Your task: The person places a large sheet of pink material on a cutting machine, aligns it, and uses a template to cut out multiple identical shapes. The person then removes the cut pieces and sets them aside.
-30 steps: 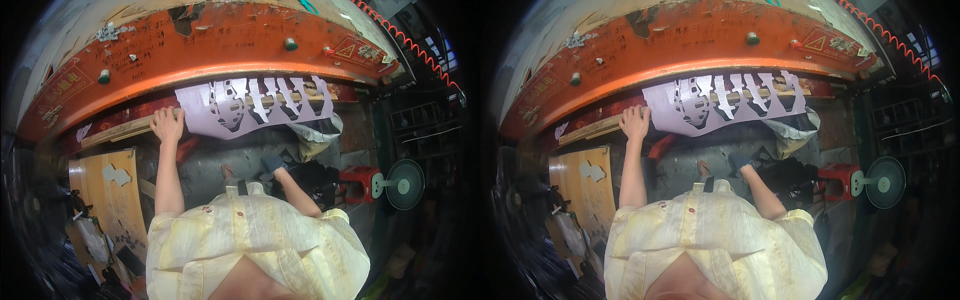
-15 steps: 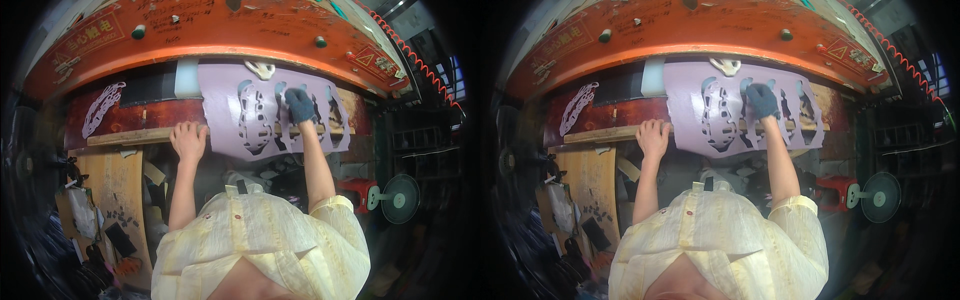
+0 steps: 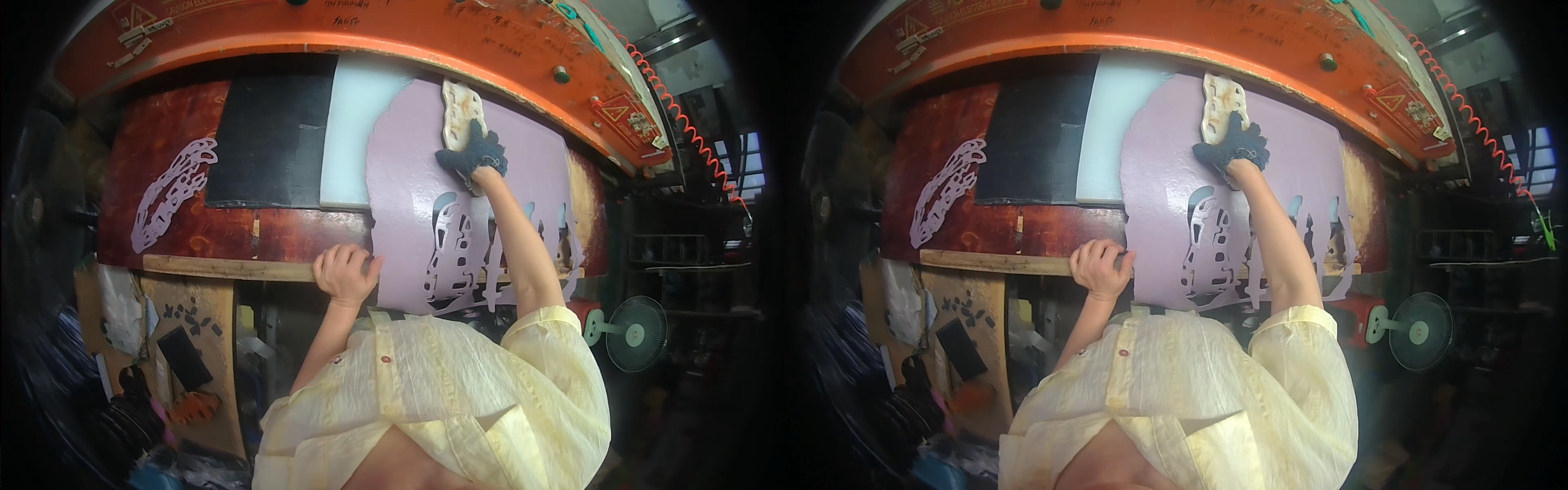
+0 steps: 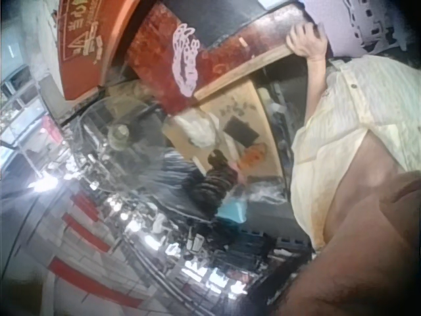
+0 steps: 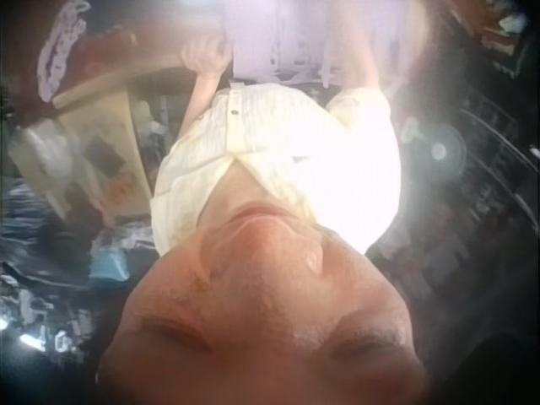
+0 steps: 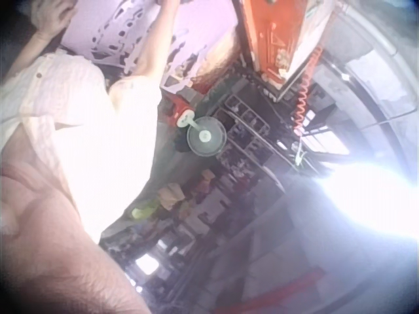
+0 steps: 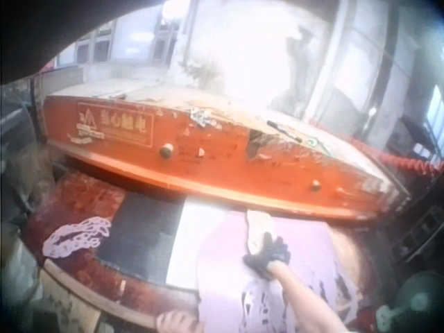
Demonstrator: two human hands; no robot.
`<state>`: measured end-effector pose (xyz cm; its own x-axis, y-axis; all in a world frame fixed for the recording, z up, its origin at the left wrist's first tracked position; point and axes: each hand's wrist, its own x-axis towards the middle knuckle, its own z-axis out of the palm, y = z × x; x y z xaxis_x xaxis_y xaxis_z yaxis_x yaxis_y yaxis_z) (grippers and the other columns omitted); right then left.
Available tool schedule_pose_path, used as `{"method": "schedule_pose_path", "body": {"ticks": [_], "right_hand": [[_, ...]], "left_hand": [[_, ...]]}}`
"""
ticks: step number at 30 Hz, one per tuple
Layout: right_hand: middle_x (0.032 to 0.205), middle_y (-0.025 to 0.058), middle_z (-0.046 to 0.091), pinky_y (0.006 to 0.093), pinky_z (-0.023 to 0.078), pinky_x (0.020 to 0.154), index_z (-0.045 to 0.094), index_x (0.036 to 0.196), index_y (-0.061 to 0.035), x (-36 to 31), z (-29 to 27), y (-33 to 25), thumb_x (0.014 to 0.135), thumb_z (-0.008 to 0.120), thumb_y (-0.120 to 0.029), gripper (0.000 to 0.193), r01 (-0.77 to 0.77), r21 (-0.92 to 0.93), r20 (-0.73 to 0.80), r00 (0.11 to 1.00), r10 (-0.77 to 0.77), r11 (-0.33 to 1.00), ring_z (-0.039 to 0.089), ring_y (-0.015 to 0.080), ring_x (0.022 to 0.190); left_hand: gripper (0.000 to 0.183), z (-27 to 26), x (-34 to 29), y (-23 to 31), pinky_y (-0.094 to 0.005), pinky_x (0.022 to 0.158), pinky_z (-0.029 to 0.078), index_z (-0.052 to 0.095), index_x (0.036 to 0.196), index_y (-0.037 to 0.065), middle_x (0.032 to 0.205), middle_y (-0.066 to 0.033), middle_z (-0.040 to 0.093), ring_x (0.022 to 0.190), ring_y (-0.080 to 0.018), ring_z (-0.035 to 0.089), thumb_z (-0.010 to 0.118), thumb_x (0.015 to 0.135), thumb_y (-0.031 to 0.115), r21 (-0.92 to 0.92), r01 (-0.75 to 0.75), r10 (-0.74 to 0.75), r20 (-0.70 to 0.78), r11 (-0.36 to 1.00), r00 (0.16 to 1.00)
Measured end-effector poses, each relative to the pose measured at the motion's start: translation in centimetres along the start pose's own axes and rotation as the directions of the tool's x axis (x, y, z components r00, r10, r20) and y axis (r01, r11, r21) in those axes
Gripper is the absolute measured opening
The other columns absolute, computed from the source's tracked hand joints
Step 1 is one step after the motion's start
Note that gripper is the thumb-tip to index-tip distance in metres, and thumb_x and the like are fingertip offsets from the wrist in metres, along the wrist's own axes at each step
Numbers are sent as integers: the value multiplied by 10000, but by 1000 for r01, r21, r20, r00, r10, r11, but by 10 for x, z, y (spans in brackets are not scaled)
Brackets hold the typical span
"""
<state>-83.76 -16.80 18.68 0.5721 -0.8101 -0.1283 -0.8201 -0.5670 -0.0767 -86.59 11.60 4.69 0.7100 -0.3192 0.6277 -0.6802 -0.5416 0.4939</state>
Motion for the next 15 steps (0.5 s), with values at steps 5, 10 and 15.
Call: {"method": "schedule_pose_path", "body": {"ticks": [5,10,15], "right_hand": [[1353,249,432,393,403,999,319,1433,-105,-6,-15,22,569,779,-526,1066,109,178,23,993,-115,978,455,369,1234],[1298,220,512,337,401,991,382,1383,-3,-30,-11,61,642,769,-315,892,238,542,4,958,-286,806,501,285,1194],[1287,179,516,326,404,981,367,1392,-4,-40,2,101,645,777,-219,879,156,798,73,934,-351,583,501,266,1174]], "left_hand": [[290,-7,-9,7,-350,799,368,626,704,184,796,34,607,832,-190,574,626,767,467,9,-32,32,-7,999,999],[374,-13,-9,10,-345,813,363,632,723,161,820,25,615,844,-193,573,578,792,525,6,-18,18,-35,1000,999],[328,-20,2,12,-360,855,346,622,709,137,842,13,627,882,-214,571,637,767,460,-179,133,-121,77,975,990]]}}
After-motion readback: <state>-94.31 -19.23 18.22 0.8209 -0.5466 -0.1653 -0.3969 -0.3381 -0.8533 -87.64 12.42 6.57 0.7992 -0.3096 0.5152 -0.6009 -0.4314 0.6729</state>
